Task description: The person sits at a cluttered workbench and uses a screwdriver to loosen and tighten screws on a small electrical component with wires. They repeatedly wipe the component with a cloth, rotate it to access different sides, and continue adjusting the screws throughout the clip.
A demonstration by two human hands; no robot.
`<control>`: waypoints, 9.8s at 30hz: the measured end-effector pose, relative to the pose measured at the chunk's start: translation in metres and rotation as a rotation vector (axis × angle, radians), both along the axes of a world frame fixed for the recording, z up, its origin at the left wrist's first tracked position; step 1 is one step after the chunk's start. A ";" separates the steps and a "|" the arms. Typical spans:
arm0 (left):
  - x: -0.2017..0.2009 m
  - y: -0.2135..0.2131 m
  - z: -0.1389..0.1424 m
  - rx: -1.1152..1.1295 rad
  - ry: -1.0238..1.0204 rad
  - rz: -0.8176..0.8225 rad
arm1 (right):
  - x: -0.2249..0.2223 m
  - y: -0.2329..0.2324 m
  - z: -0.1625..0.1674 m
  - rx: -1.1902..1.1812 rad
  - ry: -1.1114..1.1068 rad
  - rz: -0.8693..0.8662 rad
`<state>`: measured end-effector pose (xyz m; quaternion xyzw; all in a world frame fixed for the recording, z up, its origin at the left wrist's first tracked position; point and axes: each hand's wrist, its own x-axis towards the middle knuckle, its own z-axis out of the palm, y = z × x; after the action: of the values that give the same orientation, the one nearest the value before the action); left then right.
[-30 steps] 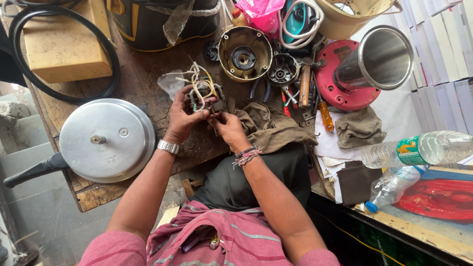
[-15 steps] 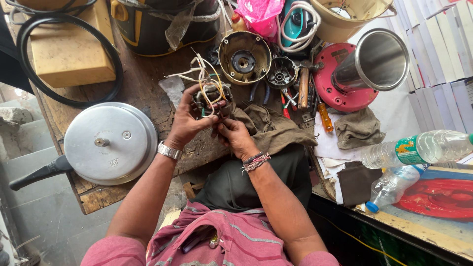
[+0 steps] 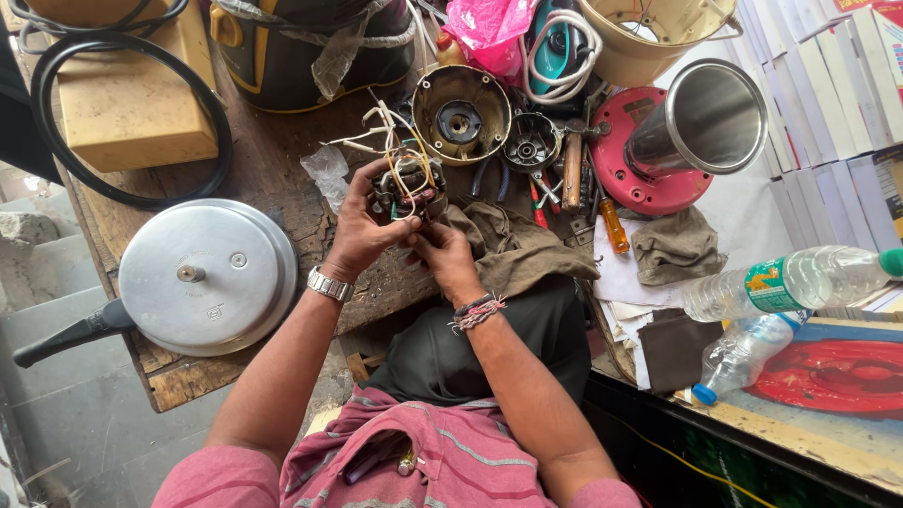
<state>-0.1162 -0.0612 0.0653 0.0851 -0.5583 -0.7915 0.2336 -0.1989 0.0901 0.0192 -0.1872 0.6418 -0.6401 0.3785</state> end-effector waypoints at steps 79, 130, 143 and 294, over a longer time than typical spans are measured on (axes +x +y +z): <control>0.000 -0.015 -0.055 -0.124 -0.174 0.011 | -0.028 -0.036 0.082 0.607 1.590 0.202; 0.000 -0.015 -0.051 -0.110 -0.194 -0.001 | -0.097 0.070 0.081 0.763 1.370 -0.251; 0.001 -0.015 -0.049 0.066 -0.070 0.026 | 0.007 0.005 0.014 0.363 0.760 0.024; -0.007 -0.023 -0.030 -0.286 -0.333 -0.151 | -0.062 -0.001 0.112 0.796 1.041 0.599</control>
<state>-0.1236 -0.0841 0.0350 0.1386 -0.7004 -0.6946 0.0880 -0.2612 0.0888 0.1316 -0.4839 0.8447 -0.0541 0.2221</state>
